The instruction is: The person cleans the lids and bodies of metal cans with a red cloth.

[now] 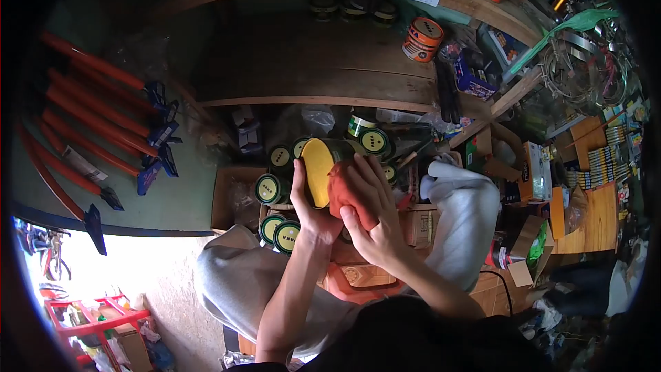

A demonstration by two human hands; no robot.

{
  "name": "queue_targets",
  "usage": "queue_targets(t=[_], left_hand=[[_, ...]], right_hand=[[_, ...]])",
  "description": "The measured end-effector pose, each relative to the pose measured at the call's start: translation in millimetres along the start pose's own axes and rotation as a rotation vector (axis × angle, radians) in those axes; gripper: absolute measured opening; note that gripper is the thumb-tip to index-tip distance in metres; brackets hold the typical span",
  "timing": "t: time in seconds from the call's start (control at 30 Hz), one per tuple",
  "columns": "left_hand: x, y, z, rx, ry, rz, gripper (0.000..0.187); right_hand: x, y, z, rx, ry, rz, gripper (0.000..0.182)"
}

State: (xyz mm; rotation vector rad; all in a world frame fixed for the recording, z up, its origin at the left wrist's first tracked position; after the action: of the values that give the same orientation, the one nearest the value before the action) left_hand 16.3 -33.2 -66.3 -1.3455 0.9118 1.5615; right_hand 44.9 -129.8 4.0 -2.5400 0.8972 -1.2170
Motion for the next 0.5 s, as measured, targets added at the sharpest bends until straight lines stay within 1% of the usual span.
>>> queue_targets(t=[0.03, 0.1, 0.13, 0.17, 0.2, 0.23, 0.27, 0.3, 0.33, 0.37, 0.4, 0.43, 0.47, 0.5], left_hand=[[3, -1, -1, 0.018, -0.012, -0.005, 0.062], [0, -4, -5, 0.048, 0.004, -0.052, 0.061], [-1, -4, -6, 0.079, -0.051, -0.048, 0.054], [5, -2, -6, 0.086, -0.104, 0.045, 0.054], [12, 0, -5, 0.092, -0.154, 0.138, 0.055], [1, 5, -4, 0.146, -0.282, 0.117, 0.056], [-2, 5, -3, 0.156, -0.363, 0.063, 0.056], [-2, 7, 0, 0.124, -0.373, 0.092, 0.055], [-2, 8, 3, 0.092, -0.382, 0.12, 0.055], [2, 7, 5, 0.069, -0.427, 0.113, 0.056], [5, 5, 1, 0.058, -0.336, 0.115, 0.056], [6, 1, -3, 0.045, -0.246, 0.117, 0.056], [8, -2, -6, 0.035, -0.158, 0.117, 0.057], [13, -4, -9, 0.039, -0.077, 0.076, 0.056]], right_hand=[[2, -5, 2, 0.037, -0.032, 0.099, 0.048], [15, -21, 4, 0.001, -0.018, 0.11, 0.04], [24, -32, 3, -0.02, -0.01, 0.117, 0.036], [32, -49, 8, -0.147, -0.208, 0.063, 0.028], [44, -58, 7, -0.255, -0.307, 0.114, 0.035], [43, -66, 24, -0.348, -0.41, -0.004, 0.039], [40, -67, 39, -0.439, -0.513, -0.12, 0.044], [38, -67, 35, -0.358, -0.504, -0.18, 0.051], [36, -63, 32, -0.316, -0.436, -0.248, 0.045], [36, -57, 30, -0.248, -0.428, -0.153, 0.042], [35, -48, 27, -0.181, -0.419, -0.062, 0.04], [33, -39, 22, -0.202, -0.444, -0.099, 0.04], [21, -30, 25, -0.133, -0.529, -0.129, 0.048], [17, -19, 18, -0.052, -0.273, -0.071, 0.052]])
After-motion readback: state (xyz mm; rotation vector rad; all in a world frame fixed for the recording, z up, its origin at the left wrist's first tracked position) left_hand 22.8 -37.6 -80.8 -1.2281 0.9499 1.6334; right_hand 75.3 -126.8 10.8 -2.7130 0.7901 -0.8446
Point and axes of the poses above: each hand's wrist, its own y-axis away from the middle knuckle, its own x-axis out of the back of the hand, z = x × y, the point moved 7 cm from there along -y, towards the middle knuckle, and after that the axes turned 12 degrees about -z, right-handed, at the moved point
